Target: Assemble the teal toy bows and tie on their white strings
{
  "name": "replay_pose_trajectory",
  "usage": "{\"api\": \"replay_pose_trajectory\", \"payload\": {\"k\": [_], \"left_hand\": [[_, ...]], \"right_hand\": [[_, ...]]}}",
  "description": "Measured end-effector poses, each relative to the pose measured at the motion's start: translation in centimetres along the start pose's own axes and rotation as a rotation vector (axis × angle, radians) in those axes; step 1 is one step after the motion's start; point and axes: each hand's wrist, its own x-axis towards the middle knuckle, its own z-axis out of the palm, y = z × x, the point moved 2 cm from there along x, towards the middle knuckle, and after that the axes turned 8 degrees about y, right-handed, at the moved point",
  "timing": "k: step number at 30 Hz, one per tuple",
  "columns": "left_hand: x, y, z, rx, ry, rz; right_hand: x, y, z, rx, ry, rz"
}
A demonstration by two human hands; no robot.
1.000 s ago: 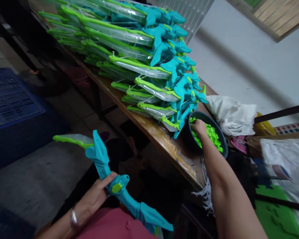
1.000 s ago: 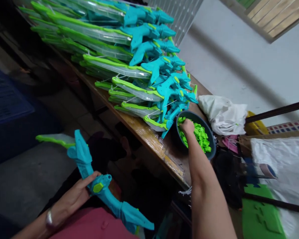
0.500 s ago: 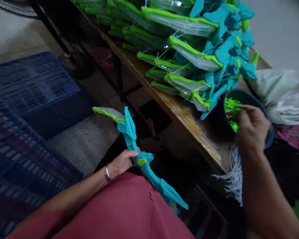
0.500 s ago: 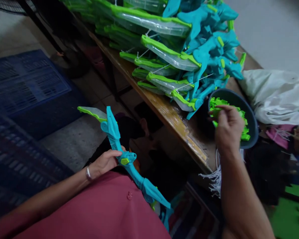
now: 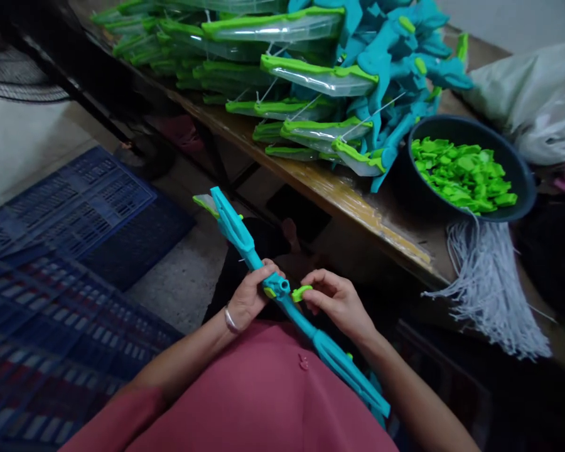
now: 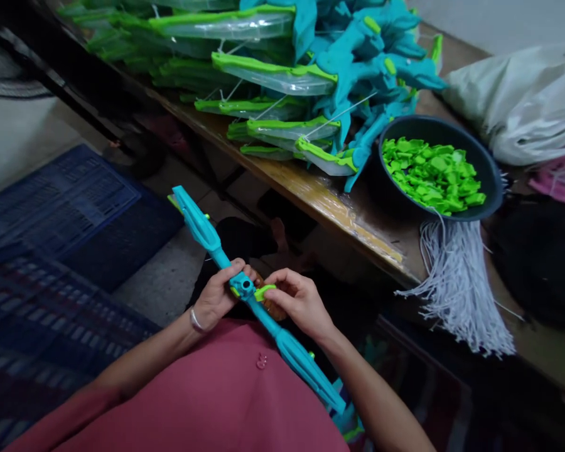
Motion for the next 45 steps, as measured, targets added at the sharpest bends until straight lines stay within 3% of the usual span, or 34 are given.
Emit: {"api": "replay_pose_trajectory", "payload": {"k": [5,9,12,16,21,26,30,37,45], "left_hand": [[-0.4,0.1,0.8,0.032,-0.029,-0.069],[-0.8,0.7,0.0,0.072,-0.005,-0.187],[-0.8,0.4,-0.5,0.039,0.053,-0.195],[-0.5,-0.3,-0.2,-0.027,0.133,-0.077],[0.0,-0.2,0.4,0.058,0.056,-0.084],[-0.2,-0.7,0.0,0.193,-0.011,-0.159],[-1.2,-1.2,0.5,0.245,-0.047,-0.169],[-2.1,-0.3,1.3,0.302,-0.069,-0.131],[-2.5,-0.7,0.5,0.491,-0.135,-0.036]], "right_hand": [[-0.3,0.5,1.0,0.056,-0.001,-0.007],[-0.7,2.1,0.9,0.155,0.063,0.106],[-0.8,2.8,0.8,0.182,0.070,0.143],[-0.8,1.6,1.0,0.133,0.049,0.083],[-0.7,-0.9,1.2,-0.057,-0.065,-0.128],[-0.8,-0.4,0.9,0.011,-0.115,-0.041],[-1.0,0.5,0.6,0.044,-0.040,-0.023],[-2.4,0.5,-0.3,-0.143,0.213,-0.185],[-3.6,0.5,0.6,-0.357,0.242,-0.380]]}}
